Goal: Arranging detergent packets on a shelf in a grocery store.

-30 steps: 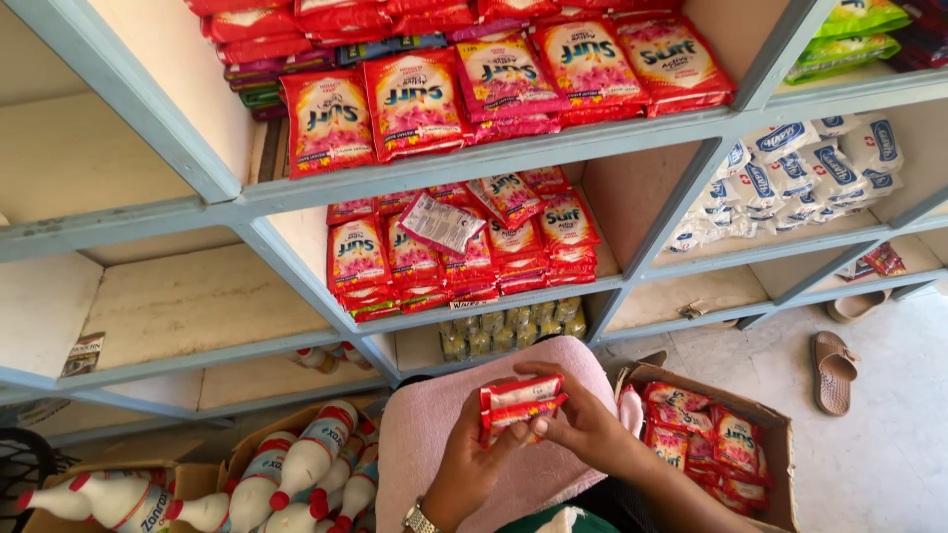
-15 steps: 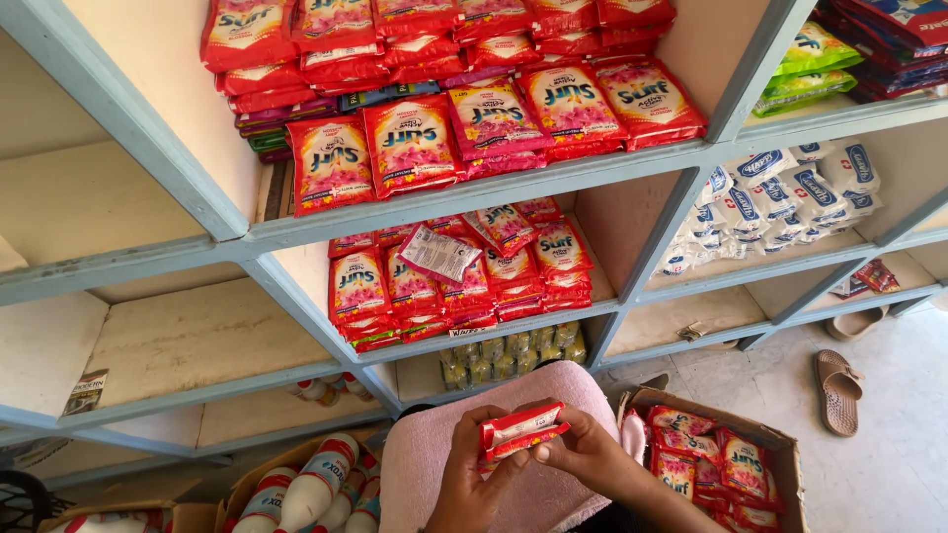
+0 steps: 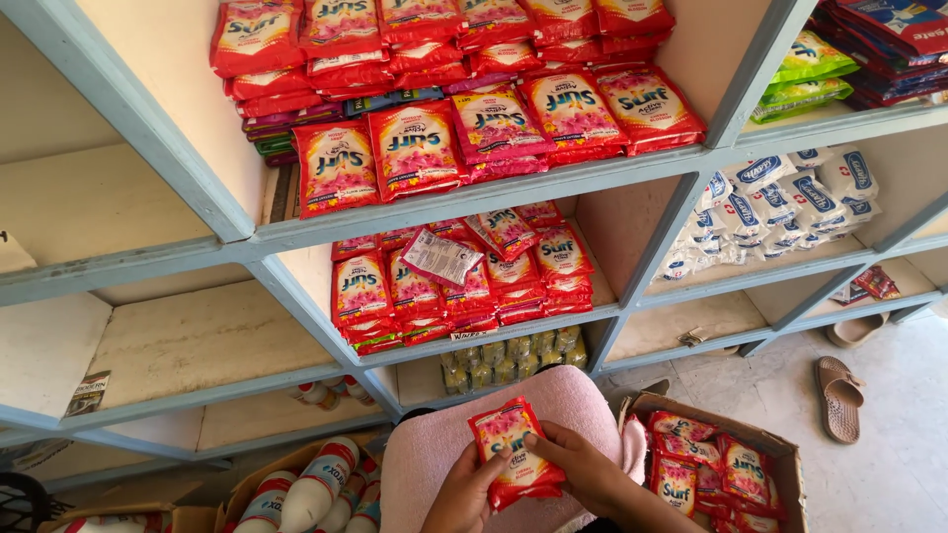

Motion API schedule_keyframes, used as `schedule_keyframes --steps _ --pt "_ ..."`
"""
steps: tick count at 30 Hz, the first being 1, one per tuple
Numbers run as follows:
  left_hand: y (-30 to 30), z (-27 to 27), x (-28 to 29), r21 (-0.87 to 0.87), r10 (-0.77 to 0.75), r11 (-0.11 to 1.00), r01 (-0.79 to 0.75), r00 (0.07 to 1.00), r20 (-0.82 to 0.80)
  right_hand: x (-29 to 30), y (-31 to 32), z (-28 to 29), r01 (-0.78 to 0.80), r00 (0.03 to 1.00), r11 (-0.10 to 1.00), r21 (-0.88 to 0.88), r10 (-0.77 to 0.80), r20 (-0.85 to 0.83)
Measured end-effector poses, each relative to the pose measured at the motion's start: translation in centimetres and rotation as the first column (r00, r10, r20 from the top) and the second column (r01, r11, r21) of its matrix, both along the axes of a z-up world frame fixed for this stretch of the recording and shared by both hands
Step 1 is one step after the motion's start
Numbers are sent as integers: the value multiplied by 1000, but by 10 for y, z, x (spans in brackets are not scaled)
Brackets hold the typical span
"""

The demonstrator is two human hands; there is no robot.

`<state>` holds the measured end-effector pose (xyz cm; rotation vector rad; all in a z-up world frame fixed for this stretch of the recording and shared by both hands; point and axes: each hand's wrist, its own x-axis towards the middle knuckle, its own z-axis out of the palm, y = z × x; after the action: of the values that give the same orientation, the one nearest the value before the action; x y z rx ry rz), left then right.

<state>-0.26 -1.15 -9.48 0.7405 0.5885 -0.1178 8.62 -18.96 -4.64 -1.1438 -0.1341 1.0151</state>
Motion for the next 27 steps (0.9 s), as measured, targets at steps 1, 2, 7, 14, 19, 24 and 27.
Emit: schedule_keyframes --steps 1,2,7,14,19,24,27 --pt "0 -2 0 0 3 1000 -3 1000 4 1 0 3 -3 1000 1000 0 3 4" --pt "0 -5 0 -17 6 1000 -6 999 40 1 0 6 37 991 999 -29 -41 -126" --pt "3 1 4 -15 -6 1000 7 998 57 3 0 0 64 965 998 1 -61 -254" --pt "6 -31 8 -103 -17 995 16 1000 -8 2 3 4 45 987 994 -95 -59 -149" --pt "7 -54 9 -222 -26 975 18 999 -37 16 -2 -6 -4 983 997 -71 -9 -183" --pt "14 -11 13 25 -105 994 103 988 109 37 -4 -1 -63 986 995 -83 49 -161" --pt "30 -31 20 415 -250 902 118 927 280 42 1 29 -152 988 974 -169 156 15"
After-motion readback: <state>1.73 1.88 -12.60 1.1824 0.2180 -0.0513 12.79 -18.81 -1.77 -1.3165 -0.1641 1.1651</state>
